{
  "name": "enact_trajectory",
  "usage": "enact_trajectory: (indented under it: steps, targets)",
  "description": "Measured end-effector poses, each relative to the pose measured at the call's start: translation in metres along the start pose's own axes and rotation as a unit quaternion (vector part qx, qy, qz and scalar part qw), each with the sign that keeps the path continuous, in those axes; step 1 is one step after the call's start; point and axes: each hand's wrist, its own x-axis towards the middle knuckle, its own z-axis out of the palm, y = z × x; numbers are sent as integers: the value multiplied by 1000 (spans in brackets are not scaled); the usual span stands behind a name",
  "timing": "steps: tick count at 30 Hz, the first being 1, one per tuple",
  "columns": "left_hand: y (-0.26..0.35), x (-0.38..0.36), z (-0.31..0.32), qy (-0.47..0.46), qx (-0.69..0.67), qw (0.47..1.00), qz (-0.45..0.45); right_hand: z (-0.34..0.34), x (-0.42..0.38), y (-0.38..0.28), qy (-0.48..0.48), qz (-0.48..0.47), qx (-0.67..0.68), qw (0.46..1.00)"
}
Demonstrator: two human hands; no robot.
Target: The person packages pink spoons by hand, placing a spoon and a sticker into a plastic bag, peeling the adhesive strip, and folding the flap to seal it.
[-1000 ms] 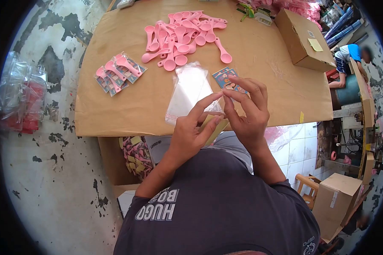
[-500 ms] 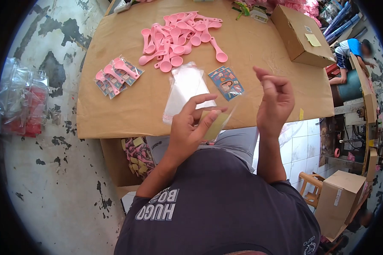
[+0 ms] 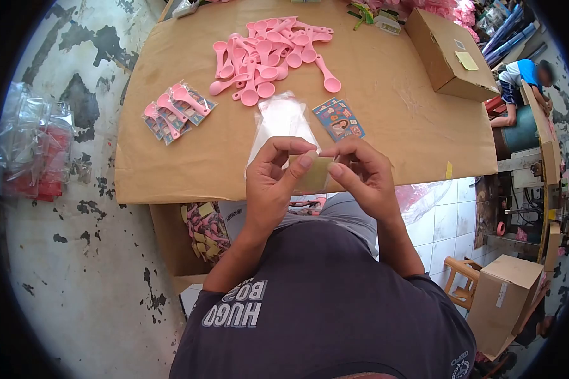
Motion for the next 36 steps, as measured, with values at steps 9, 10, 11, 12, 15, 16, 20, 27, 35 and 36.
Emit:
enact_trajectory:
  steps: [9,10,11,12,15,16,20,27,35,36]
  targets:
    - [5,0,-8,13,29,998,-51,-2,10,-2,46,40,34,998]
    - [5,0,-8,13,30,998,-52,-2,10,0,46,40,35,998]
    - [5,0,-7,16,37,998,-45,-1,10,1,56,29,46,997]
    - [5,0,-7,19,44,998,-37,-1,10,2,67,17,57,996]
    - [13,0,-5,-2,30,999,-40,-12,8,-2,33,53,78,995]
    - [10,0,-7,-4,31,999,-41,-14,8,0,35,52,79,995]
    - [3,0,-11,-48,77,996,21,-21,10,8,7,-23,84,996]
    - [9,0,-10,-72,34,996,46,-22,8,-5,-12,-49,8,999]
    - [10,-4,-5,-26,-32,999,-11,-11,13,-9,-42,-88,-22,995]
    - [14,-4,-3,-18,-73,996,-36,-9,13,-6,-40,-75,-49,995]
